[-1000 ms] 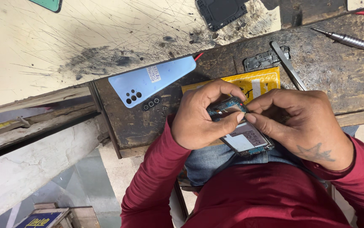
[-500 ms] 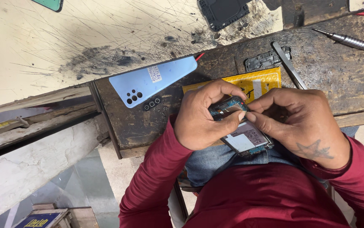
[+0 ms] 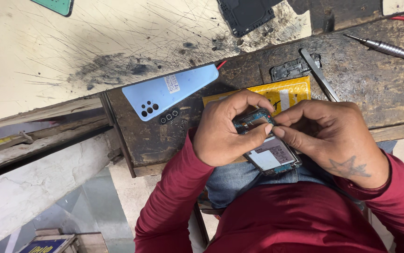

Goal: The person uses tweezers to remove a protective film from a smartphone screen and then manipulates internal components of a disassembled phone, including the battery and ribbon cables. The person works at a cluttered workbench with various tools and phone parts visible.

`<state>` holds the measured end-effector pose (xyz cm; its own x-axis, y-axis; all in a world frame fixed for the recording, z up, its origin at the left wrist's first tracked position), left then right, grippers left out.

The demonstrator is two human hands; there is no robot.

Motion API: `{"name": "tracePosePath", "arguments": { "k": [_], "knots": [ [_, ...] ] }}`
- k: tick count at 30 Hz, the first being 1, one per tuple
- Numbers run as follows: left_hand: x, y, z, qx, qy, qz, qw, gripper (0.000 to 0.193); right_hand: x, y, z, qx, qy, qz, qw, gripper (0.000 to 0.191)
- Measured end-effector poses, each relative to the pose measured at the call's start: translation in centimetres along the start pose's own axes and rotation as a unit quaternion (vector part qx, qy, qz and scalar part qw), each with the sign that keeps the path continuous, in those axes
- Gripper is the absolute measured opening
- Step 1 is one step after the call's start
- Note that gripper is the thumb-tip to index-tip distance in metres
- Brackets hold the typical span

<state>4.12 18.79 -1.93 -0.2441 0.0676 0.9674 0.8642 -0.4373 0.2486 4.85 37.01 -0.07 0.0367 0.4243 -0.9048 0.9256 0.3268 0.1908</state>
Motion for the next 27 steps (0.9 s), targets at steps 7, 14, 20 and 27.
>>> {"name": "tracePosePath", "arguments": {
  "k": [7,14,20,27],
  "knots": [
    [-0.27,-0.06,0.03,-0.002,0.009,-0.013,1.000,0.028,0.14,0.08,0.05,-0.005,-0.003,0.021,1.000,0.017],
    [-0.35,-0.07,0.07,-0.017,0.030,-0.005,0.999,0.029,0.16,0.16,0.08,-0.005,-0.022,0.017,1.000,0.018],
    [-0.48,-0.09,0.04,-0.015,0.019,-0.015,1.000,0.029,0.34,0.19,0.11,-0.010,-0.035,0.016,0.999,0.018],
    [-0.45,-0.13,0.07,-0.014,0.021,-0.014,1.000,0.030,0.51,0.19,0.22,-0.013,-0.055,0.018,0.998,0.018]
  ]
}}
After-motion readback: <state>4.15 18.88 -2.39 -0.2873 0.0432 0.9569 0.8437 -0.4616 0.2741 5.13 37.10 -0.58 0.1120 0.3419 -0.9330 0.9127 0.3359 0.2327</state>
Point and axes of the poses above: each hand's wrist, its own y-axis away from the middle knuckle, its own z-axis out of the palm, x = y × z, the point moved 6 cm from there along -y, towards the middle knuckle, and after that the axes turned 10 degrees about -z, right-handed, at the moved point
